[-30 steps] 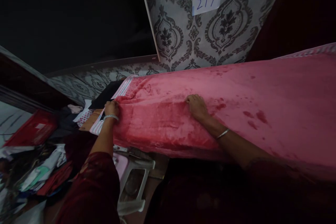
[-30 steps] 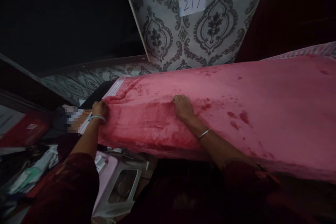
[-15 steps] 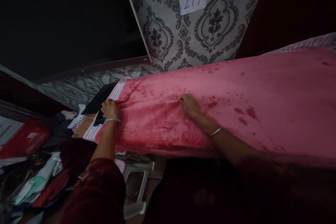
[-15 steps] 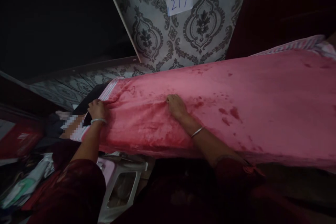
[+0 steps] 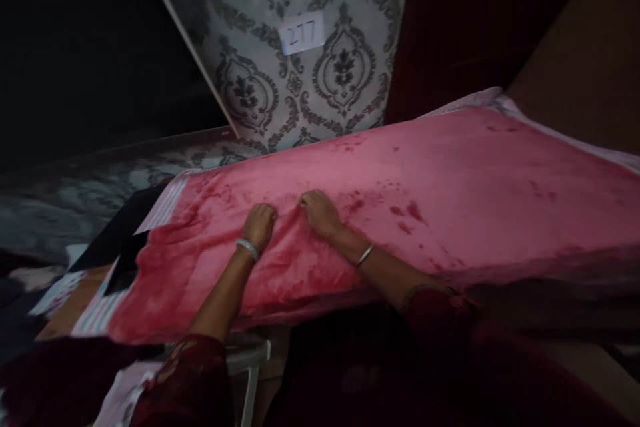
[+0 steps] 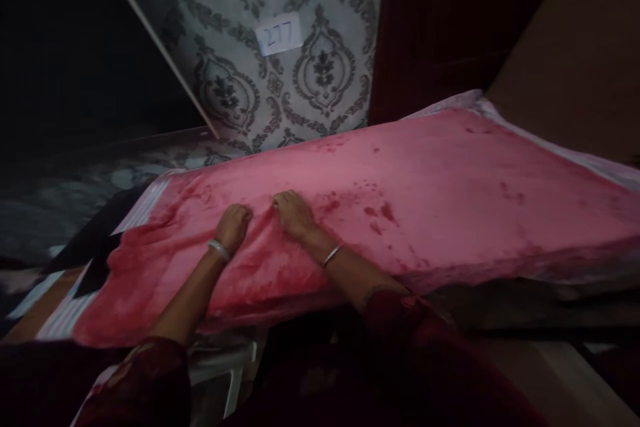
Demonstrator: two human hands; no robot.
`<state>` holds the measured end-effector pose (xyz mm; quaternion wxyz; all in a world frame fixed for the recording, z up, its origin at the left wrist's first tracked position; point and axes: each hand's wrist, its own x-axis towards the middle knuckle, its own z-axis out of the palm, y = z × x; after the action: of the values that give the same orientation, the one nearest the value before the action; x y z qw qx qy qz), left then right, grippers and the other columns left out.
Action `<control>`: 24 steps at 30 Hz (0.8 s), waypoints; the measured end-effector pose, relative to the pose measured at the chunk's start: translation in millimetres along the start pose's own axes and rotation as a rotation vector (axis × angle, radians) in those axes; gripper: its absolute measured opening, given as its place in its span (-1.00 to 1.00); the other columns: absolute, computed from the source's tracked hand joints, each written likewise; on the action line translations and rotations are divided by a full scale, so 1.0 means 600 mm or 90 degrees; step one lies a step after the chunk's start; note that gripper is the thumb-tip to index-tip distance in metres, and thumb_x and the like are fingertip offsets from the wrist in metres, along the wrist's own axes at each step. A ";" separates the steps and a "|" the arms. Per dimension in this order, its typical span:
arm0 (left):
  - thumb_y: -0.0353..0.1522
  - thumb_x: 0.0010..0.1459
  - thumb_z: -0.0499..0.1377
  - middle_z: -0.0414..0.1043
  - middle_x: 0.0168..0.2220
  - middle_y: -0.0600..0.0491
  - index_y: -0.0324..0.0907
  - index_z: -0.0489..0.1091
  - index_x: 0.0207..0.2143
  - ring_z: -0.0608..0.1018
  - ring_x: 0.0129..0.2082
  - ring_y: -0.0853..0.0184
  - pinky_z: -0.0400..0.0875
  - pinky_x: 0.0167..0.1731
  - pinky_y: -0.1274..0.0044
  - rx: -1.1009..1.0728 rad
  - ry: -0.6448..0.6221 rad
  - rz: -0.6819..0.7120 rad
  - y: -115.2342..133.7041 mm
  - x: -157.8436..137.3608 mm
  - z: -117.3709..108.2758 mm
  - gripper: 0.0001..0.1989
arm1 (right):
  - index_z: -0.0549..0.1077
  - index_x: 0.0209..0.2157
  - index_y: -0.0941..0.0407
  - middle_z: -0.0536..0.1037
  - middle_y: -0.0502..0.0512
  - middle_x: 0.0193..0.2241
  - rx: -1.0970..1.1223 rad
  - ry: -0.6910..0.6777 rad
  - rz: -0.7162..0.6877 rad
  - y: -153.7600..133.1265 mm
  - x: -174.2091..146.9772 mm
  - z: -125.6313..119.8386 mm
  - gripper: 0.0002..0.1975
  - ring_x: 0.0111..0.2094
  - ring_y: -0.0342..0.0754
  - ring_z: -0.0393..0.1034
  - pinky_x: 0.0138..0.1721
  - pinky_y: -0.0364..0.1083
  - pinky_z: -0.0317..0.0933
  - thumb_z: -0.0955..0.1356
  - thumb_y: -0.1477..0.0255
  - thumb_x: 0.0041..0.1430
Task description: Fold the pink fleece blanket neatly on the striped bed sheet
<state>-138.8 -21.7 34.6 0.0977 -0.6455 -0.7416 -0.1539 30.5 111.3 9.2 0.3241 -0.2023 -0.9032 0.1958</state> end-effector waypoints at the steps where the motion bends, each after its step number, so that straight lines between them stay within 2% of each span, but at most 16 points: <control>1: -0.41 0.31 -0.02 0.47 -0.32 -0.10 -0.14 0.42 -0.35 0.46 -0.25 0.15 0.36 -0.13 0.31 -0.009 0.023 -0.004 -0.003 0.002 0.004 -0.75 | 0.46 -0.23 0.10 0.53 0.15 -0.23 0.007 -0.001 -0.004 -0.002 0.002 -0.003 -0.82 -0.14 0.05 0.31 -0.03 -0.01 0.19 0.24 0.54 0.38; 3: -0.33 0.30 0.03 0.49 -0.21 -0.12 -0.15 0.42 -0.24 0.47 -0.16 0.13 0.36 -0.07 0.29 -0.031 0.062 0.030 -0.006 0.007 0.007 -0.82 | 0.45 -0.22 0.09 0.53 0.13 -0.22 0.012 0.000 -0.008 -0.006 0.007 -0.009 -0.84 -0.13 0.04 0.31 -0.02 -0.01 0.19 0.25 0.53 0.39; 6: -0.23 0.26 0.11 0.48 -0.06 -0.16 -0.18 0.41 -0.09 0.46 -0.03 0.08 0.35 -0.03 0.27 -0.033 0.068 0.098 0.003 0.019 0.009 -0.73 | 0.43 -0.22 0.07 0.54 0.09 -0.21 0.001 0.007 -0.009 -0.009 0.009 -0.016 -0.84 -0.13 0.03 0.31 -0.01 -0.01 0.20 0.24 0.53 0.41; 10: -0.30 0.28 0.06 0.49 -0.27 -0.13 -0.13 0.40 -0.31 0.47 -0.20 0.08 0.33 -0.21 0.30 0.019 0.039 0.086 0.016 0.037 0.021 -0.83 | 0.43 -0.22 0.06 0.54 0.05 -0.20 -0.018 0.018 -0.027 -0.012 0.003 -0.021 -0.82 -0.12 0.01 0.32 0.01 -0.02 0.20 0.23 0.54 0.42; 16: -0.36 0.26 0.03 0.42 -0.38 -0.10 -0.08 0.31 -0.40 0.42 -0.31 0.10 0.29 -0.26 0.31 0.015 0.169 0.065 0.001 0.039 0.037 -0.84 | 0.48 -0.15 0.09 0.57 0.05 -0.15 -0.043 0.010 -0.045 -0.009 0.007 -0.029 -0.88 -0.08 -0.01 0.34 0.01 -0.06 0.22 0.29 0.46 0.42; 20: -0.36 0.23 0.03 0.38 -0.41 -0.06 -0.07 0.30 -0.41 0.40 -0.32 0.12 0.30 -0.25 0.31 -0.013 0.208 0.053 -0.004 0.034 0.032 -0.86 | 0.52 -0.06 0.10 0.57 0.13 -0.05 -0.042 0.022 -0.062 0.046 -0.013 -0.079 -0.82 0.00 0.01 0.34 0.09 -0.01 0.18 0.31 0.42 0.41; 24: -0.33 0.25 0.03 0.37 -0.40 -0.06 -0.07 0.29 -0.40 0.39 -0.31 0.12 0.30 -0.24 0.31 -0.011 0.234 0.058 0.001 0.032 0.025 -0.85 | 0.55 -0.01 0.11 0.57 0.24 -0.01 -0.077 0.044 -0.036 0.154 -0.076 -0.175 -0.74 0.03 0.08 0.36 0.12 0.09 0.16 0.32 0.35 0.38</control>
<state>-140.1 1.6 27.3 0.2330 -0.6402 -0.6799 -0.2713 154.6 189.9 16.1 0.3477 -0.2026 -0.9069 0.1249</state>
